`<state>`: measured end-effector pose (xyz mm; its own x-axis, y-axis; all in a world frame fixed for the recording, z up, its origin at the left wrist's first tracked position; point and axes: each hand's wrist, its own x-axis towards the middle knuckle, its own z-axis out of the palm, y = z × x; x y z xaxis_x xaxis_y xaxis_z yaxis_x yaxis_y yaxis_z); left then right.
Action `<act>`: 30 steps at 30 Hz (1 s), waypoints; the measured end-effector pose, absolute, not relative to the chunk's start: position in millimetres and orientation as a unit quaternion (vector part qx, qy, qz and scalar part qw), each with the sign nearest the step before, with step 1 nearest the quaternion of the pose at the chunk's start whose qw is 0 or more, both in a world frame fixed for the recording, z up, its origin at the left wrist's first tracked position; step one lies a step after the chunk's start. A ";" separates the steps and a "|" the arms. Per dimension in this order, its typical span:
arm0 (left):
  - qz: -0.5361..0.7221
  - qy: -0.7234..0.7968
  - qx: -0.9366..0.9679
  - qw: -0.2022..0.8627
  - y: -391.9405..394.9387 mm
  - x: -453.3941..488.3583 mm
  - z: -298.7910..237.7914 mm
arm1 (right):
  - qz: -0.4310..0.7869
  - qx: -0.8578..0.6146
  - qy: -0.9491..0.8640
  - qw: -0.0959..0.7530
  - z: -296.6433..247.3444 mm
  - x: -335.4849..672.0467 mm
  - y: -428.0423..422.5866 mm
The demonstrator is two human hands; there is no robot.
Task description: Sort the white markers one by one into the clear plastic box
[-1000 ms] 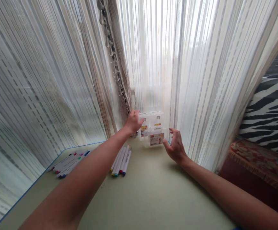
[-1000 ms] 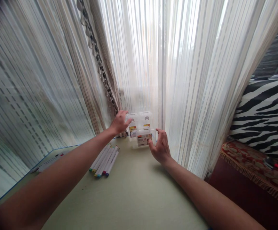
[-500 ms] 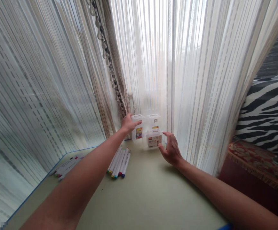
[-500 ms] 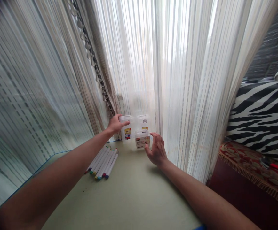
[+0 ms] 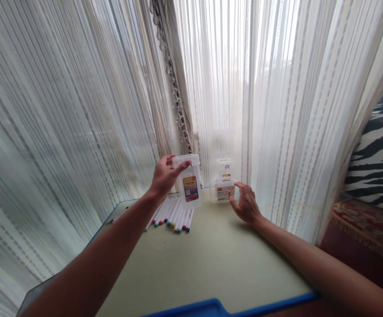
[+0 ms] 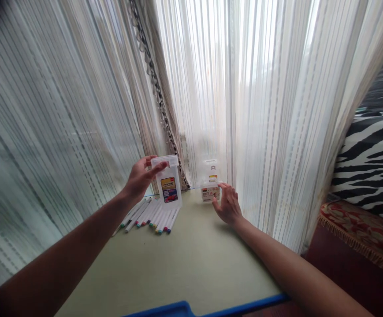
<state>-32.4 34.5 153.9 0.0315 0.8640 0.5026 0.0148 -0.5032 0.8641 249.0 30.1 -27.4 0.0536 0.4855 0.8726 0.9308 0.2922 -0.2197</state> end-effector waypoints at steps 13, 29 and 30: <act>0.630 0.277 0.449 0.570 -23.1 -58.1 94.5 | -0.259 -0.495 -0.690 0.460 -24.9 247.1 24.4; 0.663 0.301 0.359 0.584 2.3 -77.6 55.5 | 0.228 -0.356 -0.678 0.601 20.0 94.9 -1.1; 0.652 0.293 0.367 0.595 0.5 -77.0 54.5 | 0.288 -0.350 -0.655 0.604 18.5 94.0 -6.0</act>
<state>-77.0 0.5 54.5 -0.0228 0.9914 0.1289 -0.5611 -0.1194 0.8191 94.0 -6.0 18.5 -0.0244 0.8065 0.5908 0.1109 0.5895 -0.8001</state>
